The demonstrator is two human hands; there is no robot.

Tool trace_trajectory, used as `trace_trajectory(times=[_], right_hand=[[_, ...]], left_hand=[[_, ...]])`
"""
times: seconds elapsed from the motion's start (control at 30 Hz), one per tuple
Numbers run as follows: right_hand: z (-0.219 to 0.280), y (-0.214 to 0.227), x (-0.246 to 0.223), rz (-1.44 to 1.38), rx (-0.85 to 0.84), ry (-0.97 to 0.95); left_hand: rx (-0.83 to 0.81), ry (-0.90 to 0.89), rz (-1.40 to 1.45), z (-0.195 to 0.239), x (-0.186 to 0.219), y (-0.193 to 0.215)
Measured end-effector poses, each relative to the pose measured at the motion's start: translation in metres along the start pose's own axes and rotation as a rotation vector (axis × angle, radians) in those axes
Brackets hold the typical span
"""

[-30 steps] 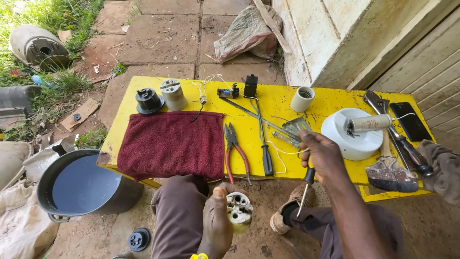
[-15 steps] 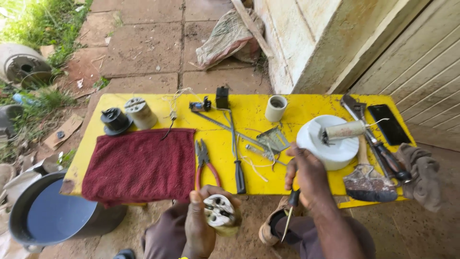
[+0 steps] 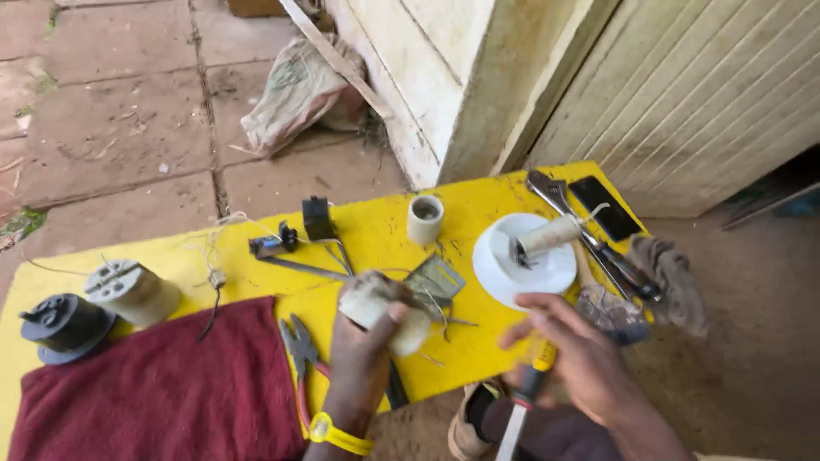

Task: A person is seen wiring and cleaning a circular electrical component on a yellow workbench using a screwdriver and a brush.

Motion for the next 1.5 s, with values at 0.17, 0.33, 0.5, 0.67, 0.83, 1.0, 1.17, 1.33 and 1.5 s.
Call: trace_trajectory(times=[0.17, 0.33, 0.5, 0.67, 0.83, 1.0, 1.17, 1.33, 1.5], right_hand=[[-0.034, 0.075, 0.007, 0.116, 0.289, 0.199], [-0.064, 0.134, -0.017, -0.243, 0.281, 0.217], [-0.09, 0.155, -0.02, -0.36, 0.16, 0.415], [-0.109, 0.165, -0.015, -0.447, 0.178, 0.58], [-0.122, 0.159, -0.005, -0.433, 0.126, 0.552], [-0.121, 0.152, -0.006, -0.431, 0.141, 0.557], [-0.112, 0.16, 0.002, -0.367, 0.344, 0.469], [-0.109, 0.176, 0.007, -0.339, 0.419, 0.544], [-0.107, 0.181, 0.009, -0.282, 0.438, 0.529]], left_hand=[[-0.013, 0.135, -0.353, 0.004, 0.009, -0.042], [-0.099, 0.338, -0.207, 0.005, -0.026, -0.063], [-0.16, 0.231, -0.354, 0.003, -0.048, -0.066], [-0.401, -0.083, -0.494, -0.001, -0.047, -0.099], [-0.496, -0.33, -0.721, -0.022, -0.051, -0.102], [-0.465, -0.325, -0.749, -0.034, -0.063, -0.096], [-0.453, -0.218, -0.711, -0.03, -0.072, -0.09], [-0.384, -0.075, -0.686, -0.034, -0.082, -0.085], [-0.362, -0.107, -0.692, -0.036, -0.08, -0.085]])
Point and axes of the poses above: each hand's wrist, its own z-axis away from the middle knuckle, its own y-axis out of the back of the hand, x = y × z, the point moved 6 cm from there along -z, towards the middle knuckle, and after that the axes turned 12 degrees about z, right-handed, at the moved point
